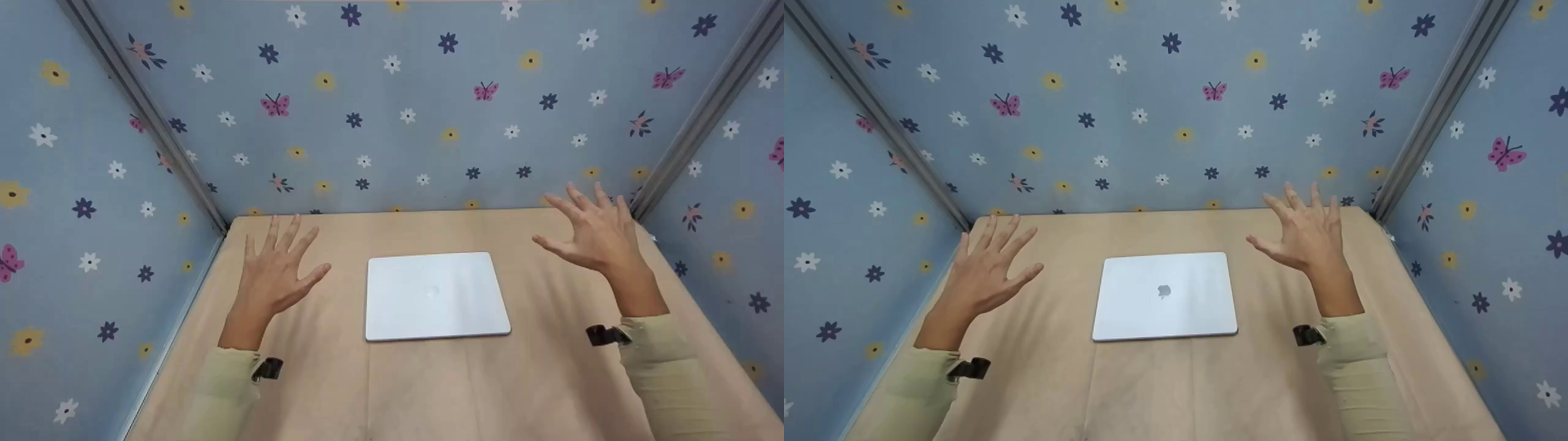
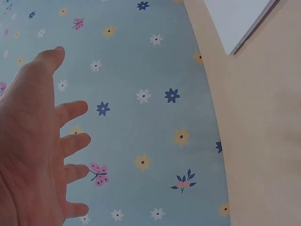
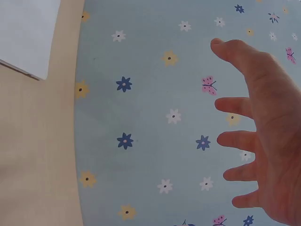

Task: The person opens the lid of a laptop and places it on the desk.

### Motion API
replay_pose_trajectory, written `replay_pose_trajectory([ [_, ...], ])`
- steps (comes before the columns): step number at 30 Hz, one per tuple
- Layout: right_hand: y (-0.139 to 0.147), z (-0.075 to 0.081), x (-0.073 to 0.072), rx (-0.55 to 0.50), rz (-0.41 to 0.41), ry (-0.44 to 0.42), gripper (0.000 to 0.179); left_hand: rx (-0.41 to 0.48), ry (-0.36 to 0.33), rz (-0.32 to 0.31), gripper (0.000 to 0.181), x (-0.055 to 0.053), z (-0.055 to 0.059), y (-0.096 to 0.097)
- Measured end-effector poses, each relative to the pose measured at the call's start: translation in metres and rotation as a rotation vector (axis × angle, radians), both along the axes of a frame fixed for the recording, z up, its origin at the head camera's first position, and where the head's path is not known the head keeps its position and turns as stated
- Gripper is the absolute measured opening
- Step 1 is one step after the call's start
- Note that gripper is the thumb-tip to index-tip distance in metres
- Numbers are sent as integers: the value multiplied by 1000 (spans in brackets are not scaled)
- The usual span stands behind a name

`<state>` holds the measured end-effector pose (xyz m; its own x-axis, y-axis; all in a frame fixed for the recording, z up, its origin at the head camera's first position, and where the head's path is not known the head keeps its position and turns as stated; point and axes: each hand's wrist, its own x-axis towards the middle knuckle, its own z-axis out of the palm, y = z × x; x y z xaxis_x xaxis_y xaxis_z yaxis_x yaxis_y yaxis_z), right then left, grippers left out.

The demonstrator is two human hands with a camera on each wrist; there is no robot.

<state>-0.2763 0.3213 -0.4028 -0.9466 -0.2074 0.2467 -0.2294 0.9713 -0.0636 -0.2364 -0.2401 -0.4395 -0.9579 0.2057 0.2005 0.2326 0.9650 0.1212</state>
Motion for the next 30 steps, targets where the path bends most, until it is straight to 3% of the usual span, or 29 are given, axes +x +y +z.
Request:
replay_pose_trajectory([
  [15,-27,4,-6,-28,30,-41,88,9,-20,38,80,4,-2,-14],
  [24,-44,1,-11,39,85,-52,88,153,-65,13,80,-2,-10,-12],
  [30,-52,-3,-14,28,118,-54,86,217,-89,6,80,-5,-15,-10],
])
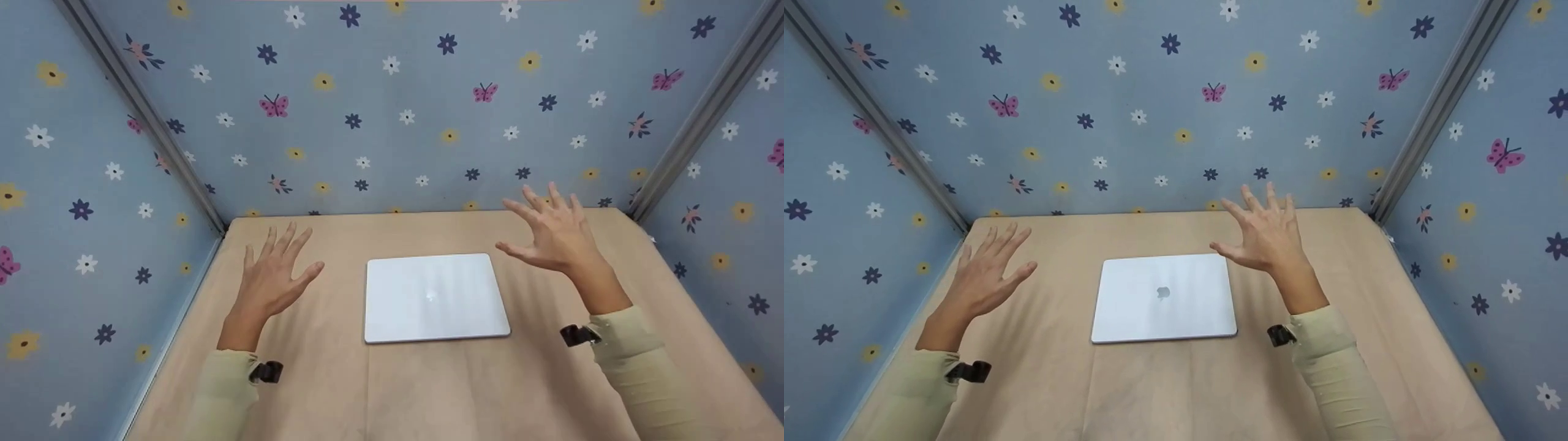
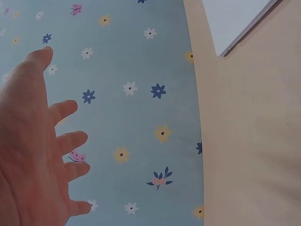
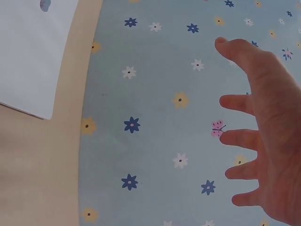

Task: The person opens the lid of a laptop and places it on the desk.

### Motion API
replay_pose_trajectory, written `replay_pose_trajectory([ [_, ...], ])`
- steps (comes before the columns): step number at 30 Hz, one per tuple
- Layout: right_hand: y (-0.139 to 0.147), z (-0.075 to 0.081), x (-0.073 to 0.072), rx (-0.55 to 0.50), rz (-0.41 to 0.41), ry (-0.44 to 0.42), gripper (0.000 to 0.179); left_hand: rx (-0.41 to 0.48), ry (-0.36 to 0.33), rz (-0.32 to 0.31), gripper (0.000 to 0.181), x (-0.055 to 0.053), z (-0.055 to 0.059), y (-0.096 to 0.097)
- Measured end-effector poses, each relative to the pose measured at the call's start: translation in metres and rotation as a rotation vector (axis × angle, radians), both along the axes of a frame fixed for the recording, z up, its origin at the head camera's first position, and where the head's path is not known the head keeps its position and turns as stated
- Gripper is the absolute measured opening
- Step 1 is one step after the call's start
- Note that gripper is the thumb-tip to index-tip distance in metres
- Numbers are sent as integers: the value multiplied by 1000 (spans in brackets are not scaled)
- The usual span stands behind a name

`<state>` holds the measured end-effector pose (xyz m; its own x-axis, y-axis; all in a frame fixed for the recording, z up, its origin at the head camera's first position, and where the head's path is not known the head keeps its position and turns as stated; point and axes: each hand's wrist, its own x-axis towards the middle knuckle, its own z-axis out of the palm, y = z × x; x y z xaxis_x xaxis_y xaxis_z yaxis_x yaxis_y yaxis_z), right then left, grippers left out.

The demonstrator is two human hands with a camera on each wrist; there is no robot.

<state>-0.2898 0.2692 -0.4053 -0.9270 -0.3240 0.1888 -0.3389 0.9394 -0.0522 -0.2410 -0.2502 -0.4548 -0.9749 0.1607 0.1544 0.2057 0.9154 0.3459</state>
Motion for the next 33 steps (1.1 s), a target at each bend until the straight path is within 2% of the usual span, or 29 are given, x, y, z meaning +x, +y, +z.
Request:
replay_pose_trajectory([
  [7,-9,-4,-1,25,39,-2,86,19,3,-11,81,-5,-3,7],
  [13,-16,-8,-1,1,64,5,85,47,4,-24,82,-8,-8,11],
  [23,-21,-23,-1,-75,141,57,82,88,10,-40,84,-13,-27,19],
  [28,-25,-31,0,-55,188,67,83,136,-5,-30,85,-13,-37,19],
  [33,-29,-37,0,-45,200,61,82,172,-6,-20,84,-14,-46,23],
])
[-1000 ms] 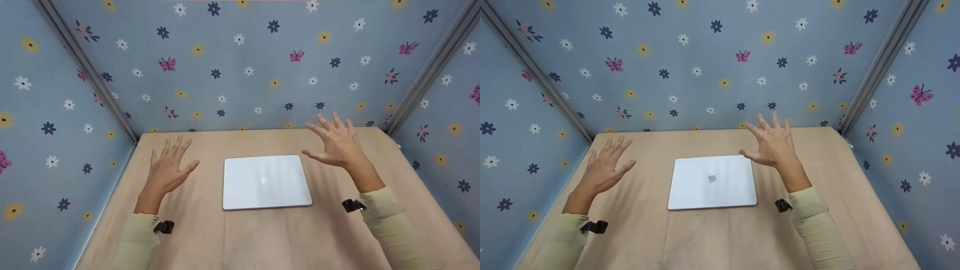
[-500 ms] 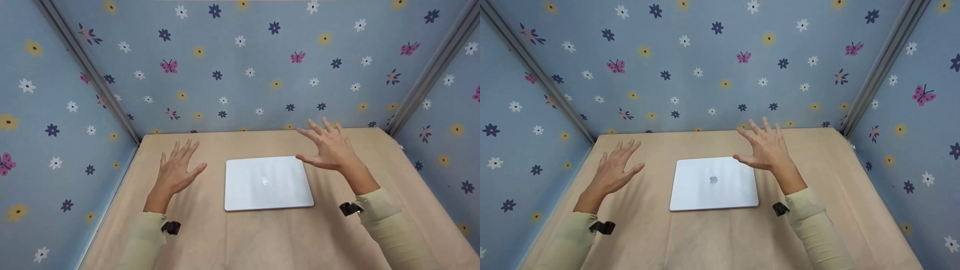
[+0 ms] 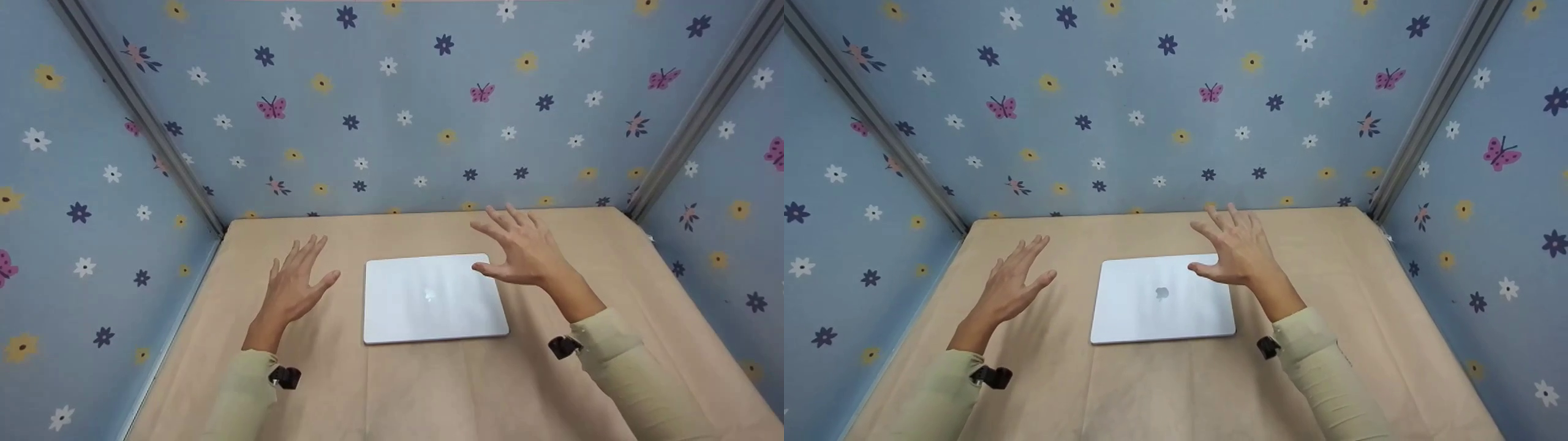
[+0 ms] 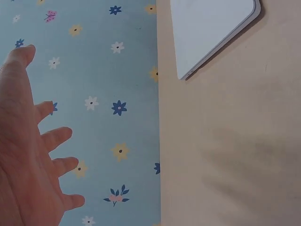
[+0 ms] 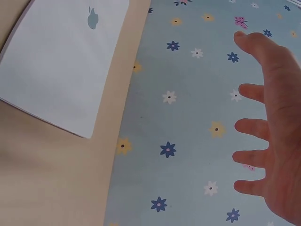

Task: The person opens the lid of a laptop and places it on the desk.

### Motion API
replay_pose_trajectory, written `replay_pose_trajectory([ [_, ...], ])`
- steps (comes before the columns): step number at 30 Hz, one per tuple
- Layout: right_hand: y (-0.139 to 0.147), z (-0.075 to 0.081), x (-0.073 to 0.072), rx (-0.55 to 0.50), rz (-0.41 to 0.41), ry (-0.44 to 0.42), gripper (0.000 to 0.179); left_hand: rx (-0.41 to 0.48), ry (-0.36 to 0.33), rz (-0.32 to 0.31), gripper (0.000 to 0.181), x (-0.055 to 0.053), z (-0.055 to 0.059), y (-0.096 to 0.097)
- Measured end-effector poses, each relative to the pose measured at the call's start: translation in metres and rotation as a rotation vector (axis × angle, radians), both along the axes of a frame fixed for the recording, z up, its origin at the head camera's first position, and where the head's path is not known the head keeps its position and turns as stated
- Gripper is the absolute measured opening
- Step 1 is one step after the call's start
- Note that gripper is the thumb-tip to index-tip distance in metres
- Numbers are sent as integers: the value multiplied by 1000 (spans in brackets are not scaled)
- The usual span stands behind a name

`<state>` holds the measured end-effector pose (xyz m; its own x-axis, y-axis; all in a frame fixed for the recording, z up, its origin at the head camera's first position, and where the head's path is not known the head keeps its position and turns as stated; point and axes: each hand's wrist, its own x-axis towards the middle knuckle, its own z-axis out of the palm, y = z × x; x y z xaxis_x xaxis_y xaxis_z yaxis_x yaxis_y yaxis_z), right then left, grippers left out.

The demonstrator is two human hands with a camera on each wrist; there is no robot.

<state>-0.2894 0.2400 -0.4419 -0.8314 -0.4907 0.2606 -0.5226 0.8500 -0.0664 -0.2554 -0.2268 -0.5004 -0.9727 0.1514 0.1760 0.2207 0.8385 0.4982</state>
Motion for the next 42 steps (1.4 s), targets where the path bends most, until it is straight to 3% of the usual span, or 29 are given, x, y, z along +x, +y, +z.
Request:
replay_pose_trajectory([
  [13,-21,-12,-1,-4,38,-50,82,58,-10,-1,82,0,-17,11],
  [20,-27,-24,0,2,54,-90,83,98,-57,6,84,2,-30,17],
  [28,-35,-31,2,6,79,-103,83,130,-44,14,81,5,-44,25],
  [42,-47,-55,4,4,120,-167,83,154,-107,2,78,10,-70,38],
])
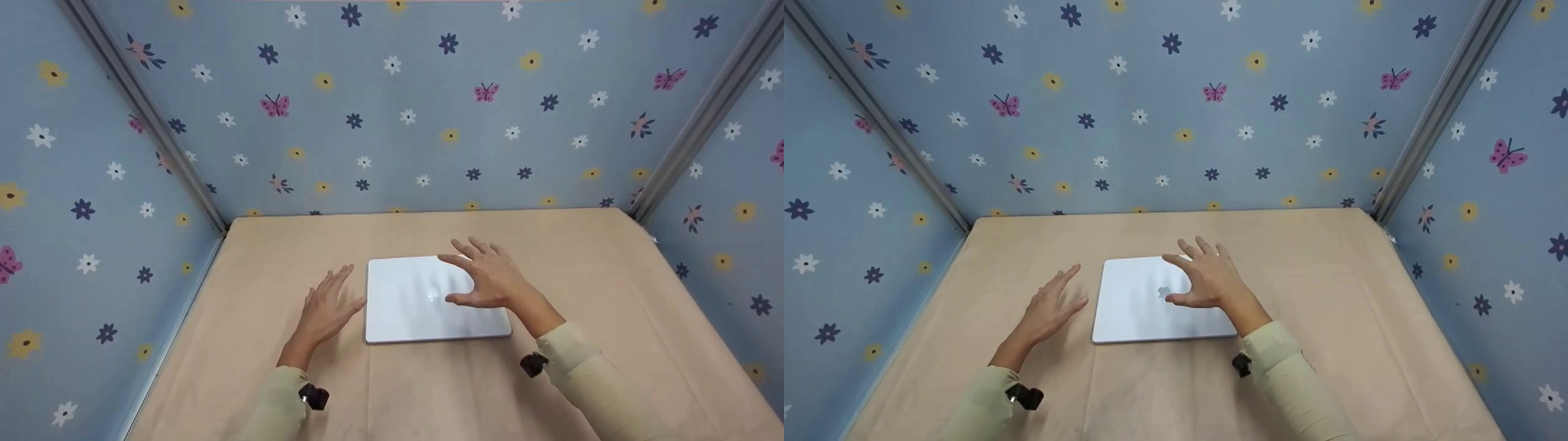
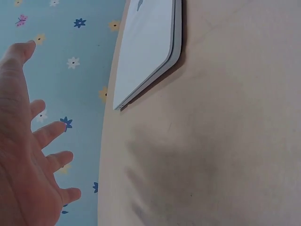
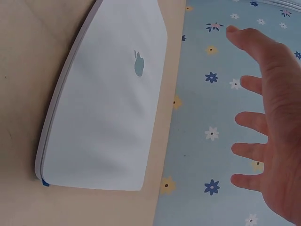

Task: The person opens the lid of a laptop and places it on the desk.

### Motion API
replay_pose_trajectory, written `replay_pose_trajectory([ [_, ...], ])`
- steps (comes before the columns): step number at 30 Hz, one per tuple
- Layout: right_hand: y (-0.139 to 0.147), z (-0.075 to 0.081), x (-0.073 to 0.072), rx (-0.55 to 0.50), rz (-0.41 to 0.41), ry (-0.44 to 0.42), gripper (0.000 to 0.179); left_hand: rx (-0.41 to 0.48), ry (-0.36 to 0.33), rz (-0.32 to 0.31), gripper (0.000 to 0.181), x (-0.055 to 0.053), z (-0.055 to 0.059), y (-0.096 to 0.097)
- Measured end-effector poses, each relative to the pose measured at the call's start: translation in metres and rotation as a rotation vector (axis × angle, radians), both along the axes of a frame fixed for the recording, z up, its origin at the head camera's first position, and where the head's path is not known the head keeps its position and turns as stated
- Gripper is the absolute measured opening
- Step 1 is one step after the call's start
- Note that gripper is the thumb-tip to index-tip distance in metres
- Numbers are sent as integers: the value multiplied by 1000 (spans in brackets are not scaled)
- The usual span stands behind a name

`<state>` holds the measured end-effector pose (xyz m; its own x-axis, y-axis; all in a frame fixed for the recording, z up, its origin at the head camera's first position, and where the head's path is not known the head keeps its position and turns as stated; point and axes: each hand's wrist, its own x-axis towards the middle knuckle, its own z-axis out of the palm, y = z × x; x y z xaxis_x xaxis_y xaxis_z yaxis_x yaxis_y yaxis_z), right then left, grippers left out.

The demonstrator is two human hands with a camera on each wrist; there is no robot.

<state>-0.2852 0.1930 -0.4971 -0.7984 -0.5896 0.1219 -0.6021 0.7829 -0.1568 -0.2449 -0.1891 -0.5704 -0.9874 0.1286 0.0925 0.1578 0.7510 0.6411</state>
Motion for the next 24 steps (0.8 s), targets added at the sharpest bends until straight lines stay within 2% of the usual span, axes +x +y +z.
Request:
replay_pose_trajectory([
  [7,-4,-8,0,2,9,-22,84,4,-21,-9,80,-1,-8,4],
  [16,-7,-19,-2,-5,11,-49,82,32,-47,-62,85,-1,-16,5],
  [24,-11,-31,-2,2,23,-56,83,10,-57,-72,89,-3,-25,3],
])
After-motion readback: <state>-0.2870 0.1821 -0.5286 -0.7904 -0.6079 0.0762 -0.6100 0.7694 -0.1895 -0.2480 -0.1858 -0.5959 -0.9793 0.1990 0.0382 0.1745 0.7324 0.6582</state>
